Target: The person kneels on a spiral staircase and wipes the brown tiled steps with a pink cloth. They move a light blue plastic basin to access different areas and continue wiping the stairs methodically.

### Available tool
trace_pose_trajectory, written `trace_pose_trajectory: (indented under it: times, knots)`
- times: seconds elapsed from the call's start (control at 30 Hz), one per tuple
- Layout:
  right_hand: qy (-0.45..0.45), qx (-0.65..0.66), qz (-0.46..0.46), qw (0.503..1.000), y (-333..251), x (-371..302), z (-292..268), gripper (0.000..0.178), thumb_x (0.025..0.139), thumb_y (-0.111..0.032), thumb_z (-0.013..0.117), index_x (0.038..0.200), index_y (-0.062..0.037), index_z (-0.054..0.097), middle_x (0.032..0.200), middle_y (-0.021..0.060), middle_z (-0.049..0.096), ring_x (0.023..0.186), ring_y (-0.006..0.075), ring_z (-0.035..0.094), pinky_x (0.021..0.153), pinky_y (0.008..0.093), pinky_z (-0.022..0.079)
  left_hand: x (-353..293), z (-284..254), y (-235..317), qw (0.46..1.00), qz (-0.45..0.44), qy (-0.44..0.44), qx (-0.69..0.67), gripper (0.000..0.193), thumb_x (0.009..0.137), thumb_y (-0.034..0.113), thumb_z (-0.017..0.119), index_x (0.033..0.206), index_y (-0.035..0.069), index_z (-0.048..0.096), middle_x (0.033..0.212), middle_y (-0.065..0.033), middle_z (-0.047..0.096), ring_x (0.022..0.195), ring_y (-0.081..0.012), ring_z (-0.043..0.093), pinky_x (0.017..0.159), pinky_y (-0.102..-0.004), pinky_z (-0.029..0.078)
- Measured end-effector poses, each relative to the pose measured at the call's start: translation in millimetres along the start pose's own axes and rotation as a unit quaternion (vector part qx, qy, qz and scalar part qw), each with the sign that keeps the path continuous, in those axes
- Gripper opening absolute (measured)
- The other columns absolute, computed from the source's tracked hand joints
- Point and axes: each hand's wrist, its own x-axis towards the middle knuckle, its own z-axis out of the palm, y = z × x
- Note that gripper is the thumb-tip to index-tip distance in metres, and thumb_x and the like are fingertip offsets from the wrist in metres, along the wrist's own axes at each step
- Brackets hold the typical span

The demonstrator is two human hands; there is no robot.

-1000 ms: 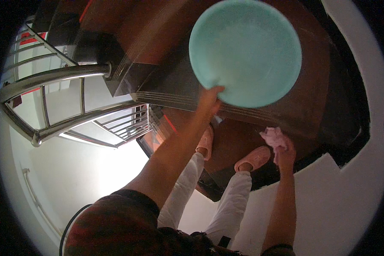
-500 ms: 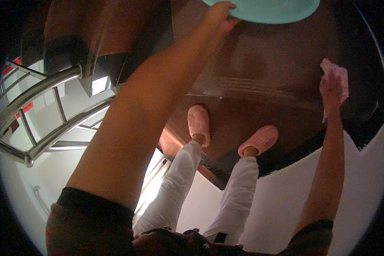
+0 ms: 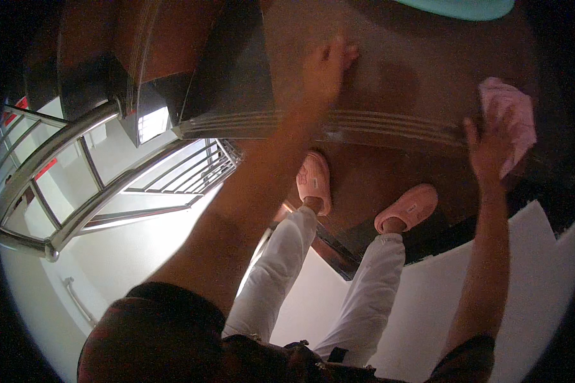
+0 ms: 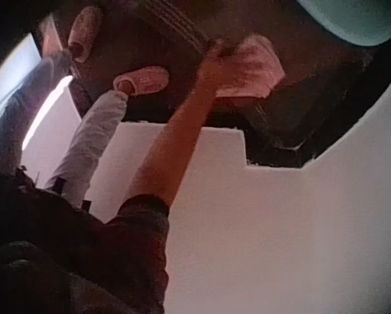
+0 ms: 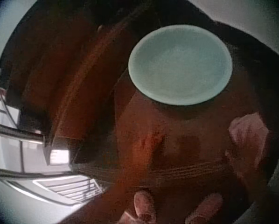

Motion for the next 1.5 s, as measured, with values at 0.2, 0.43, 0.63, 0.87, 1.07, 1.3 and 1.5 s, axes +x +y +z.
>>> trace_pose_trajectory:
  times: [0.2,0.43,0.63,0.87,1.07,1.3,1.5]
  knots:
    - [-0.226,0.267,-0.151,0.924,-180.3,-31.7,-44.9,0.08,0.087,-0.052,0.058,0.149,-0.0133,0.027,0.157,0.0195,0.01,0.144,0.0446,0.003,0.112,0.0634,0.006,-119.9,-7.9,-45.2,0.955,0.125,0.084,0.256,0.036,0.094,0.02,0.053,0.124,0.001,0.057,0.128,-0.0212,0.056,0.123,-0.033,0.051,0.106,-0.0426,0.036]
    - [-0.114,0.416,-0.213,0.877,-323.9,-16.1,-50.3,0.068,0.09,-0.041,0.055,0.146,-0.009,0.034,0.152,0.0124,0.029,0.146,0.0298,0.013,0.113,0.06,0.009,-106.7,-78.0,-50.0,0.892,0.16,0.124,0.404,0.045,0.096,0.022,0.043,0.136,0.002,0.046,0.145,-0.0231,0.038,0.138,-0.0395,0.03,0.116,-0.0474,0.016]
    - [-0.23,0.494,-0.186,0.818,-193.6,21.4,-53.4,0.044,0.096,-0.024,0.048,0.137,-0.0078,0.047,0.145,0.0146,0.042,0.139,0.0309,0.032,0.113,0.0486,0.025,-85.5,-78.5,-60.0,0.874,0.126,0.096,0.46,0.061,0.092,0.034,0.048,0.141,0.0,0.037,0.152,-0.0237,0.024,0.141,-0.0449,0.016,0.113,-0.0576,0.009]
    - [-0.04,0.061,-0.02,0.997,-66.6,43.4,-10.1,0.043,0.101,-0.018,0.039,0.143,-0.0104,0.04,0.148,0.0191,0.035,0.136,0.0369,0.034,0.113,0.0499,0.029,-30.1,10.6,-63.6,0.821,0.095,0.285,0.485,0.08,0.083,0.045,0.058,0.145,0.004,0.028,0.152,-0.0321,0.009,0.138,-0.0552,0.007,0.108,-0.0677,0.004]
    - [-0.034,-0.037,-0.05,0.997,-67.5,42.3,-11.9,0.047,0.101,-0.021,0.033,0.146,-0.0102,0.034,0.15,0.0195,0.032,0.137,0.0386,0.031,0.113,0.053,0.024,5.4,4.5,-42.4,0.791,0.249,0.142,0.54,0.077,0.077,0.046,0.063,0.141,0.011,0.039,0.149,-0.0307,0.018,0.136,-0.0553,0.012,0.104,-0.0736,0.01]
    - [0.018,0.103,-0.056,0.993,-67.0,42.7,-9.6,0.052,0.102,-0.032,0.019,0.144,-0.0103,0.039,0.152,0.0173,0.03,0.137,0.0407,0.031,0.111,0.0562,0.025,37.6,-31.2,-18.8,0.736,0.436,0.062,0.514,0.073,0.068,0.046,0.069,0.133,0.018,0.05,0.141,-0.0209,0.032,0.125,-0.0445,0.031,0.095,-0.0665,0.026]
    - [0.025,0.115,-0.041,0.992,-63.4,34.5,-3.8,0.051,0.102,-0.034,0.021,0.144,-0.0121,0.039,0.151,0.015,0.032,0.137,0.0421,0.03,0.111,0.0567,0.026,87.4,-86.4,-11.1,0.69,0.384,0.133,0.599,0.072,0.078,0.045,0.066,0.137,0.017,0.038,0.144,-0.0184,0.03,0.126,-0.0395,0.033,0.102,-0.0574,0.024]
